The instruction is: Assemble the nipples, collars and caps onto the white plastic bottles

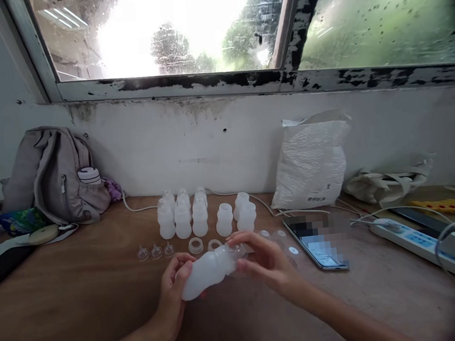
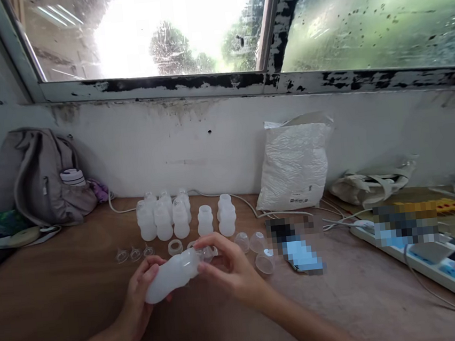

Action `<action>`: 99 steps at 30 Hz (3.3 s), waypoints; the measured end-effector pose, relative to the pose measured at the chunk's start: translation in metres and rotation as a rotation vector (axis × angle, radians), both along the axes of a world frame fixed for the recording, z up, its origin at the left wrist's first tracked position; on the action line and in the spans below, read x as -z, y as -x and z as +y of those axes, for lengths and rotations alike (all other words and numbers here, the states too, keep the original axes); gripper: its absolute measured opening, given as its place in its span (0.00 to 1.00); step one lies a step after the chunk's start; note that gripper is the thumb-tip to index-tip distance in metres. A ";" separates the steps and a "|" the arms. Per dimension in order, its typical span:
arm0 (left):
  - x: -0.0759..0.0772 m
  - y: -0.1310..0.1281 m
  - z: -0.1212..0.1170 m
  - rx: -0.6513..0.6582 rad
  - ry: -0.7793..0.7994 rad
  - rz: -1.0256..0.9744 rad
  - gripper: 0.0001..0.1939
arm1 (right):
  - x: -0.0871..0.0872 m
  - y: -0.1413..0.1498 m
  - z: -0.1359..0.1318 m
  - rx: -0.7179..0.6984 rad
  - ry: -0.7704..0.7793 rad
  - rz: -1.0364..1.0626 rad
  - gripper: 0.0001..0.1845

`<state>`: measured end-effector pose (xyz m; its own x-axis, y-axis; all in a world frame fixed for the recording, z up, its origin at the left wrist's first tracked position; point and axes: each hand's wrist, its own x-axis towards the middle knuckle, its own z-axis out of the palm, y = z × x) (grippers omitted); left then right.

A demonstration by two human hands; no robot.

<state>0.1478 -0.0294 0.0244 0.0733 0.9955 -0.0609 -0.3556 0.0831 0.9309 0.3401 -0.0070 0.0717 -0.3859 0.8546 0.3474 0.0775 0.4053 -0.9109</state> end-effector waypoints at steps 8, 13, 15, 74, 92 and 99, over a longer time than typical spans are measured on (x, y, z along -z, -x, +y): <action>0.015 0.022 0.031 0.201 -0.102 0.108 0.14 | -0.061 -0.013 0.037 0.326 -0.607 -0.036 0.13; 0.031 0.035 0.048 0.202 -0.268 0.515 0.11 | -0.110 -0.019 0.106 0.745 -0.705 -0.287 0.16; 0.034 0.037 0.049 0.210 -0.308 0.579 0.11 | -0.106 -0.014 0.135 0.755 -0.648 -0.502 0.15; 0.003 0.028 0.030 0.124 -0.955 1.199 0.08 | 0.083 -0.009 0.005 0.274 -0.537 -0.490 0.20; 0.028 0.013 0.018 0.355 -0.736 1.075 0.21 | 0.070 0.007 -0.019 0.059 -0.611 -0.496 0.21; 0.023 0.011 0.016 0.384 -0.605 0.820 0.11 | 0.072 0.008 -0.018 0.044 -0.597 -0.512 0.20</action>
